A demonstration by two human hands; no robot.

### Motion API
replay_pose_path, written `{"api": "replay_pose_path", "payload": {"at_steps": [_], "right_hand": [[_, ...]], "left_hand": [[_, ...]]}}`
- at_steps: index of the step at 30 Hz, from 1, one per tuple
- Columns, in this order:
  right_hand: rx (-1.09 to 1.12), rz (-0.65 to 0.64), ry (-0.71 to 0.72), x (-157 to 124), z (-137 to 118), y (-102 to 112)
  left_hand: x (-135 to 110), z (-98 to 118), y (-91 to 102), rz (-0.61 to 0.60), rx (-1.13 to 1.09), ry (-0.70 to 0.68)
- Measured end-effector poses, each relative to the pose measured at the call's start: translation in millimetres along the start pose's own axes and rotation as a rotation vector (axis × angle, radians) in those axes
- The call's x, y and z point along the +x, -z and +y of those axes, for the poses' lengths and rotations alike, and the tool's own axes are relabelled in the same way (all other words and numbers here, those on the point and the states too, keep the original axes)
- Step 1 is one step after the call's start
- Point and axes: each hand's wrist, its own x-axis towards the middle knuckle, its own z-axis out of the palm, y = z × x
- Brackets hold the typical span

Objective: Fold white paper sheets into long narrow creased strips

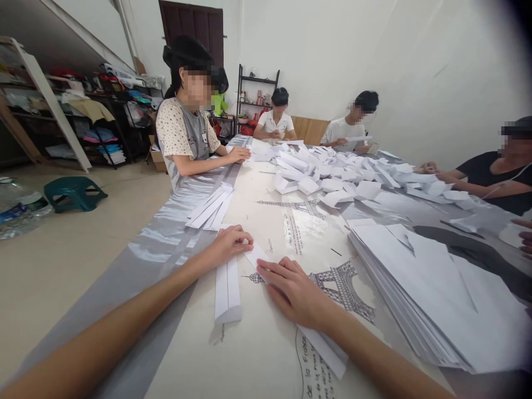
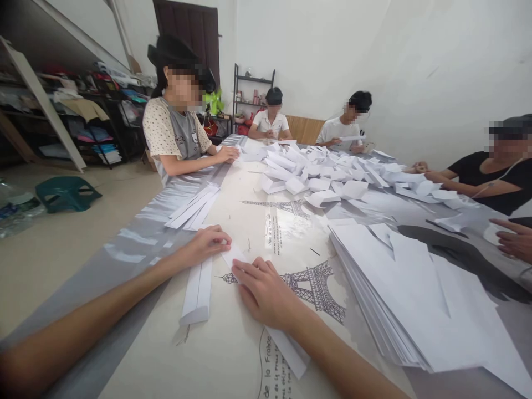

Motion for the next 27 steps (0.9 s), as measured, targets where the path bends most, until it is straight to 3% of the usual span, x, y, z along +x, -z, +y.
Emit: {"api": "replay_pose_path", "payload": {"at_steps": [4,11,14,19,27], "right_hand": [[-0.014,0.009,-0.004,0.7,-1.9,1.1],[-0.040,0.018,0.008,1.6,-3.7,0.4],[-0.043,0.010,0.006,2.5,-4.8,2.3],[-0.026,-0.001,-0.005,2.9,-5.6,4.4],[0.007,0.072,-0.084,6.0,-10.5,-9.5]], "left_hand": [[-5.7,5.0,-0.9,0.066,0.143,-0.047],[-19.8,28.0,-10.2,0.154,0.704,-0.354],[-30.9,39.7,-20.3,0.175,0.691,-0.312],[-43.1,53.9,-30.8,0.073,0.648,-0.284],[-33.2,47.4,-19.9,0.051,0.459,-0.263]]}}
